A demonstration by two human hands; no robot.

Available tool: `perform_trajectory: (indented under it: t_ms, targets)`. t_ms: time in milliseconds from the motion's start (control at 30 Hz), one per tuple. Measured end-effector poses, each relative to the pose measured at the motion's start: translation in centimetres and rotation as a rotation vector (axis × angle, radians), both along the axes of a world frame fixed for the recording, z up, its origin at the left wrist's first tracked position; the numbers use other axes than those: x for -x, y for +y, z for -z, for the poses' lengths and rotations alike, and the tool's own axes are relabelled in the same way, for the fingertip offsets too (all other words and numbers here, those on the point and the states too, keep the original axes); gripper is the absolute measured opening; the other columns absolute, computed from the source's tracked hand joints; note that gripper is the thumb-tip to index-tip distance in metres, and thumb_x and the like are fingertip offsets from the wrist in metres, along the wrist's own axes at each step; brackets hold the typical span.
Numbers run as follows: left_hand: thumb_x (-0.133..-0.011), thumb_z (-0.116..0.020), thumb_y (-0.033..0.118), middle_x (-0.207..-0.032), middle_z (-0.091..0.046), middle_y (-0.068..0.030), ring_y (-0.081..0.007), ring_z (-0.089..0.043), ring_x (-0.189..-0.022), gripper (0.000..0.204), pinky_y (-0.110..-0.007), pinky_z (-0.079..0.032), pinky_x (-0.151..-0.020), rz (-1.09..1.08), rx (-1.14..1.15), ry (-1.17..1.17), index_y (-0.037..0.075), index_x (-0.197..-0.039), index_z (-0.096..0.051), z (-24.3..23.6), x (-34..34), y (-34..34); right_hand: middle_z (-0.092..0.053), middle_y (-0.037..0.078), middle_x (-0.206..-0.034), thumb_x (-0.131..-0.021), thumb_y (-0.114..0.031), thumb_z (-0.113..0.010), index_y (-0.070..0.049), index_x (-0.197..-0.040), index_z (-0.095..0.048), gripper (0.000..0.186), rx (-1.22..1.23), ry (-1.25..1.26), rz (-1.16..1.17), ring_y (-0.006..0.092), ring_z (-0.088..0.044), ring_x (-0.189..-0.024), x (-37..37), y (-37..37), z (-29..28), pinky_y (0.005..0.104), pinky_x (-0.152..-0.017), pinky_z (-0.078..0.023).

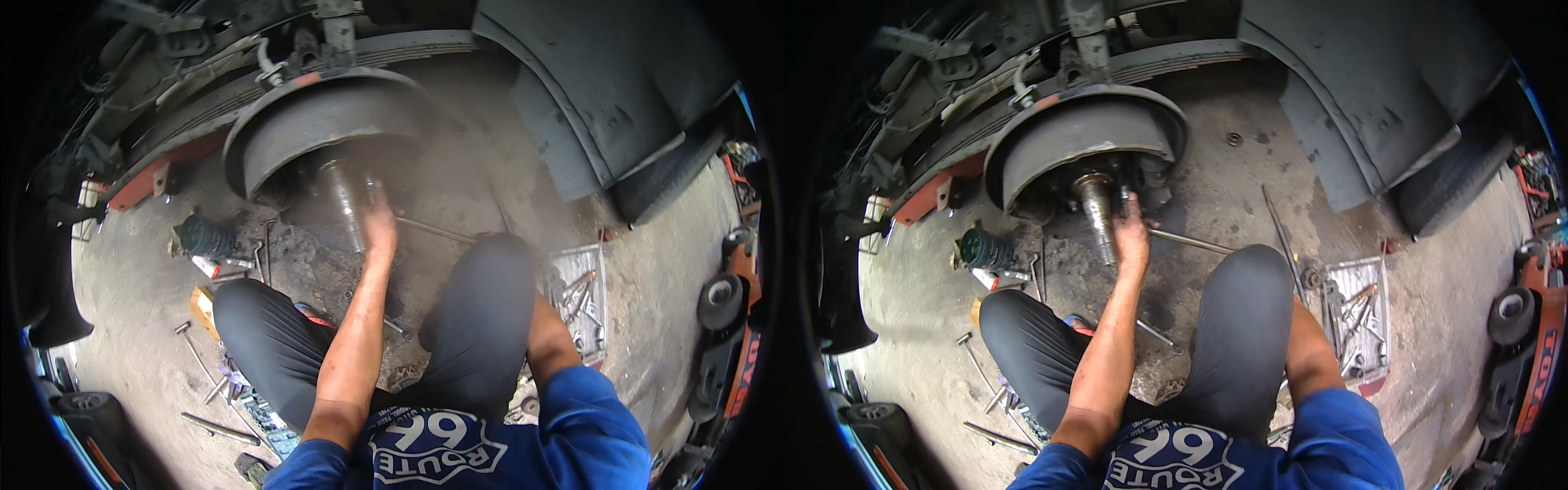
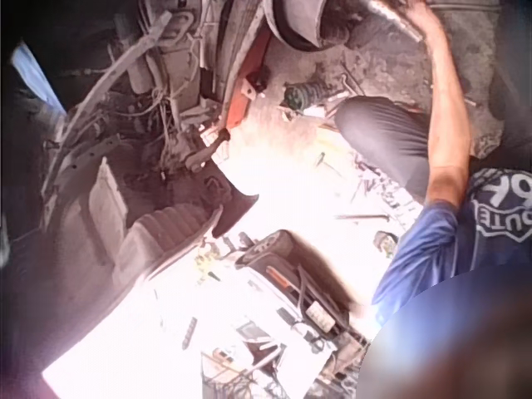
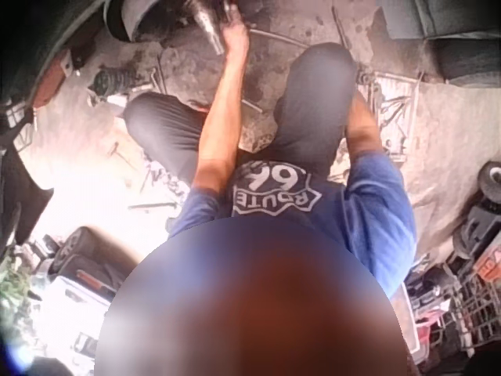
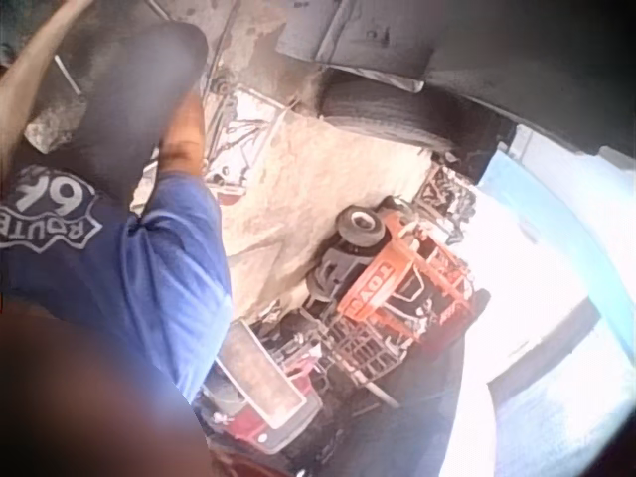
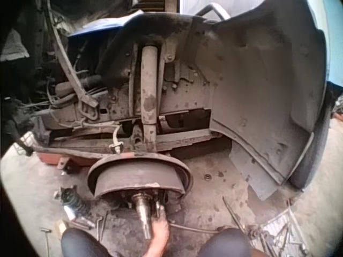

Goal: The person sits on the floor and uses a socket wrench and hammer to loosen and remove bolts from a vehicle's wheel hub. They repeatedly strike the tool and adjust their grip while working on the brake drum assembly.

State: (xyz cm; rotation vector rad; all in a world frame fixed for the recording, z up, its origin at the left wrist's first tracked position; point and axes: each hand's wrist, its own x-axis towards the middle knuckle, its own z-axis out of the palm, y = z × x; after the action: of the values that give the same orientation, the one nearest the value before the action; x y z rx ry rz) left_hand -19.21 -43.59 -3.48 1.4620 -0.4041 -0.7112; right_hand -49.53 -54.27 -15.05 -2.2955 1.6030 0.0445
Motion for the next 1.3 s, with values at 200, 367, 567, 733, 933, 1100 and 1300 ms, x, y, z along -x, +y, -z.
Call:
perform_trajectory:
  t_ms: [200, 367, 567, 733, 933, 1100, 1300]
  targets:
    - [-0.1, -0.056, 0.053, -0.061, -0.06, -0.0061, -0.0122, -0.056, -0.048, 0.048, -0.023, -0.037, -0.038, -0.07, 0.081, 0.25, 0.005, -0.096, -0.056, 0.1, 1.5, 1.2, -0.071, 0.024, -0.085, -0.081, -0.025, -0.074, -0.002, -0.089, -0.075, 0.025, -0.037, -0.077, -0.006, 0.0341, -0.073, -0.081, 2.4, -1.0, -12.5, 0.043, -0.076, -0.058]
    - [-0.102, -0.053, 0.05, -0.078, -0.059, -0.0036, -0.0133, -0.061, -0.064, 0.042, -0.023, -0.039, -0.04, -0.114, 0.231, 0.521, 0.009, -0.102, -0.056, -1.8, 1.6, 0.7, -0.068, 0.015, -0.074, -0.07, -0.012, -0.076, -0.007, -0.083, -0.072, 0.014, 0.637, 0.232, -0.25, 0.0327, -0.07, -0.08, 0.6, 1.4, -33.0, 0.0456, -0.073, -0.054]
    - [-0.107, -0.049, 0.038, -0.083, -0.059, -0.0013, -0.0081, -0.058, -0.065, 0.027, -0.019, -0.036, -0.039, -0.063, 0.431, 0.878, 0.011, -0.107, -0.053, -2.6, 0.6, 0.5, -0.066, 0.013, -0.074, -0.069, 0.0, -0.07, -0.01, -0.096, -0.069, 0.028, 1.036, 0.228, -0.673, 0.0314, -0.068, -0.082, -8.5, 6.2, -46.2, 0.0439, -0.081, -0.049]
    - [-0.105, -0.052, 0.032, -0.085, -0.059, -0.0044, -0.0093, -0.057, -0.067, 0.026, -0.018, -0.037, -0.035, -0.018, 0.655, 1.06, 0.007, -0.11, -0.053, -0.6, 0.1, 0.2, -0.066, 0.012, -0.069, -0.067, -0.002, -0.071, -0.007, -0.089, -0.072, 0.022, 1.28, 0.168, -1.059, 0.0314, -0.07, -0.076, -14.1, 9.2, -50.2, 0.0432, -0.084, -0.051]
    - [-0.098, -0.057, 0.022, -0.096, -0.057, -0.0099, -0.015, -0.059, -0.081, 0.031, -0.018, -0.042, -0.033, 0.386, 1.259, 1.394, 0.0, -0.119, -0.053, 2.7, -1.1, -1.5, -0.067, 0.012, -0.071, -0.067, -0.005, -0.071, -0.008, -0.09, -0.072, 0.024, 1.207, 0.476, -1.062, 0.0309, -0.07, -0.078, -18.2, 10.4, -53.0, 0.0427, -0.086, -0.051]
    - [-0.097, -0.059, 0.021, -0.098, -0.056, -0.0111, -0.0161, -0.059, -0.083, 0.032, -0.019, -0.042, -0.033, 0.311, 1.206, 1.422, -0.001, -0.12, -0.055, 3.7, -1.9, -2.1, -0.067, 0.013, -0.072, -0.067, -0.007, -0.071, -0.009, -0.092, -0.072, 0.025, 1.087, 0.682, -0.947, 0.0305, -0.07, -0.079, -20.4, 9.5, -54.2, 0.0423, -0.087, -0.051]
    - [-0.101, -0.059, 0.031, -0.091, -0.066, -0.0087, -0.0127, -0.06, -0.069, 0.024, -0.02, -0.037, -0.033, -0.051, 0.793, 1.178, 0.007, -0.105, -0.06, 1.3, -0.4, -1.3, -0.068, 0.013, -0.074, -0.067, -0.009, -0.071, -0.009, -0.094, -0.072, 0.027, 0.975, 0.755, -0.723, 0.03, -0.07, -0.08, -19.6, 7.2, -51.7, 0.0418, -0.089, -0.05]
